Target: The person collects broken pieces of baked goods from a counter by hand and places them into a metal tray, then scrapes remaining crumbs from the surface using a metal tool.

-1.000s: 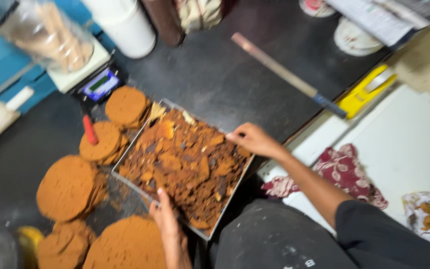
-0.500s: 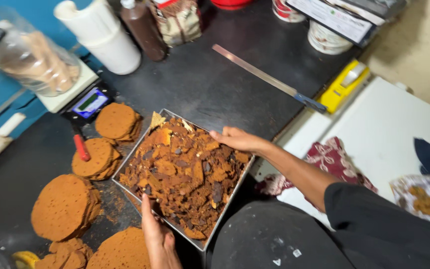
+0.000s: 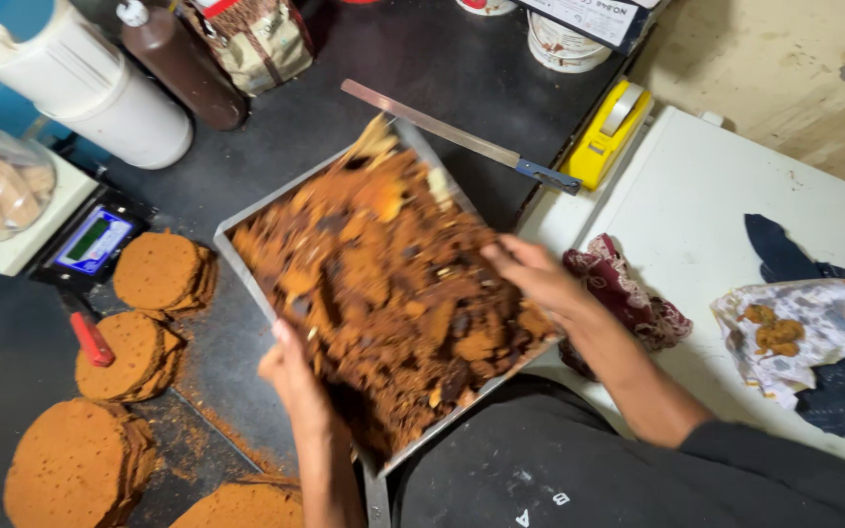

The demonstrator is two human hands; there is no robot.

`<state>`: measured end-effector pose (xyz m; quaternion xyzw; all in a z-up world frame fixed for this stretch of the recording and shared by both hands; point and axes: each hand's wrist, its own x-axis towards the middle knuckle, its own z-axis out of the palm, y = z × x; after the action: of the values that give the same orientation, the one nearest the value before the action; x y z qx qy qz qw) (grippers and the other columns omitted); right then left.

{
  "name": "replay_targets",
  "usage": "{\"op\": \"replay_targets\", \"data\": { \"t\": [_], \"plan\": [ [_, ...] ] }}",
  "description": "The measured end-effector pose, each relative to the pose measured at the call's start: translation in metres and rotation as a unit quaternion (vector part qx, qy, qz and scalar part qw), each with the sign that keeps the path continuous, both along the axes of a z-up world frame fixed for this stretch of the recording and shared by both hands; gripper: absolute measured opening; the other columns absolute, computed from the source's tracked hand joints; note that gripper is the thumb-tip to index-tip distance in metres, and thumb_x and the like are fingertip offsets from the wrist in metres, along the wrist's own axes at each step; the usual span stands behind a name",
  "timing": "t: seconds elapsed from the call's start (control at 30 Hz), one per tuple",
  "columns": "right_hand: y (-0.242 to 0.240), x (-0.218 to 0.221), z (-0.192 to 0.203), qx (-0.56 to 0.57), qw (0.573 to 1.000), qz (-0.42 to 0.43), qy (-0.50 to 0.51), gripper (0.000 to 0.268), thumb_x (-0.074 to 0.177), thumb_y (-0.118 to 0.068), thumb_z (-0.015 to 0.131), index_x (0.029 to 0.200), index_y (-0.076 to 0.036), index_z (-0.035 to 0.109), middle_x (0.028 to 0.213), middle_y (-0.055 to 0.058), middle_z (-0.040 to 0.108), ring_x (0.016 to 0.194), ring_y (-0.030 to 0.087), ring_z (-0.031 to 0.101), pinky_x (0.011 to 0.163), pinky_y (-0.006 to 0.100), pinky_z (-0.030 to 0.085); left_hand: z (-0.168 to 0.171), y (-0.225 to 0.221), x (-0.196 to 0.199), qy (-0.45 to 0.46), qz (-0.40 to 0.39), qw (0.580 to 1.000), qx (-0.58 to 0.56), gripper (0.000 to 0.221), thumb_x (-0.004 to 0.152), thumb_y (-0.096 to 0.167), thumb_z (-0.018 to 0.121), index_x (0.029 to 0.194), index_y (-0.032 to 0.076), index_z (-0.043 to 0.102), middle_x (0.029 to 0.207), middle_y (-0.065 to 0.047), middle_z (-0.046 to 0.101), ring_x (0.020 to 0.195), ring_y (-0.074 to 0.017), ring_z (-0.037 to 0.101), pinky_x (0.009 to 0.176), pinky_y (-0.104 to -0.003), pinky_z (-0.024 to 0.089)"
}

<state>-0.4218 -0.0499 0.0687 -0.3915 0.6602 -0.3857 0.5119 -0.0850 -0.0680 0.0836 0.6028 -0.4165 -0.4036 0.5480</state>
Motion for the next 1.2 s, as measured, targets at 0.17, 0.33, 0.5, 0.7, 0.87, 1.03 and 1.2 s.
{"op": "replay_targets", "data": {
  "t": [0.17,0.33,0.5,0.7,0.87,1.03,1.2],
  "plan": [
    [0.081,-0.087,-0.013,-0.087,0.965,-0.222,-0.112,0.045,0.094,-0.02,0.065,0.134,0.001,0.062,0.135,0.015,0.063,0.126,0.027,0.059,0.106,0.043,0.048,0.026,-0.021,-0.086,0.064,-0.186,0.98,0.028,0.054,0.101,0.058,0.049,0.116,0.005,0.05,0.111,-0.001,0.048,0.108,-0.0144,0.043,0.101,-0.031,0.034],
    [0.173,-0.165,-0.033,-0.234,0.892,-0.377,-0.082,0.027,0.104,-0.007,0.062,0.13,0.0,0.064,0.126,0.005,0.064,0.117,0.018,0.06,0.101,0.035,0.048,0.072,-0.025,-0.169,0.041,-0.37,0.928,0.022,0.074,0.104,0.061,0.036,0.145,-0.001,0.032,0.138,-0.018,0.048,0.134,-0.0275,0.045,0.117,-0.04,0.032],
    [0.19,-0.132,0.039,-0.249,0.845,-0.471,-0.053,0.032,0.11,-0.016,0.061,0.14,-0.004,0.063,0.131,0.002,0.067,0.121,0.016,0.063,0.105,0.034,0.053,0.088,-0.023,-0.192,-0.091,-0.397,0.91,-0.078,0.083,0.106,0.059,0.038,0.155,-0.005,0.02,0.153,-0.031,0.041,0.147,-0.0382,0.041,0.121,-0.047,0.031],
    [0.183,-0.213,-0.006,-0.215,0.803,-0.555,0.021,0.031,0.11,-0.027,0.063,0.13,-0.004,0.067,0.121,0.003,0.07,0.108,0.017,0.065,0.096,0.034,0.057,0.051,-0.041,-0.145,-0.142,-0.325,0.935,0.017,0.082,0.105,0.052,0.045,0.158,-0.004,0.02,0.157,-0.031,0.039,0.148,-0.0392,0.039,0.121,-0.048,0.03],
    [0.185,-0.296,-0.082,-0.224,0.816,-0.531,0.039,0.038,0.109,-0.029,0.07,0.133,0.001,0.066,0.124,0.004,0.069,0.11,0.016,0.064,0.1,0.033,0.054,0.035,-0.035,-0.086,-0.188,-0.198,0.955,0.117,0.067,0.108,0.042,0.04,0.159,0.002,0.018,0.153,-0.027,0.045,0.136,-0.0345,0.052,0.112,-0.044,0.039],
    [0.166,-0.32,-0.087,-0.211,0.843,-0.492,0.051,0.048,0.105,-0.035,0.072,0.134,0.003,0.066,0.127,0.006,0.071,0.111,0.016,0.067,0.101,0.031,0.053,0.03,-0.024,-0.068,-0.166,-0.149,0.966,0.13,0.064,0.109,0.042,0.035,0.156,0.002,0.019,0.154,-0.021,0.051,0.112,-0.0332,0.057,0.102,-0.042,0.044],
    [0.135,-0.342,-0.096,-0.188,0.844,-0.501,0.041,0.05,0.098,-0.036,0.077,0.128,0.003,0.069,0.122,0.007,0.073,0.106,0.018,0.069,0.095,0.033,0.055,0.031,-0.021,-0.069,-0.202,-0.16,0.961,0.097,0.061,0.113,0.042,0.032,0.157,0.0,0.02,0.155,-0.025,0.049,0.126,-0.0327,0.057,0.11,-0.043,0.04]
  ]
}}
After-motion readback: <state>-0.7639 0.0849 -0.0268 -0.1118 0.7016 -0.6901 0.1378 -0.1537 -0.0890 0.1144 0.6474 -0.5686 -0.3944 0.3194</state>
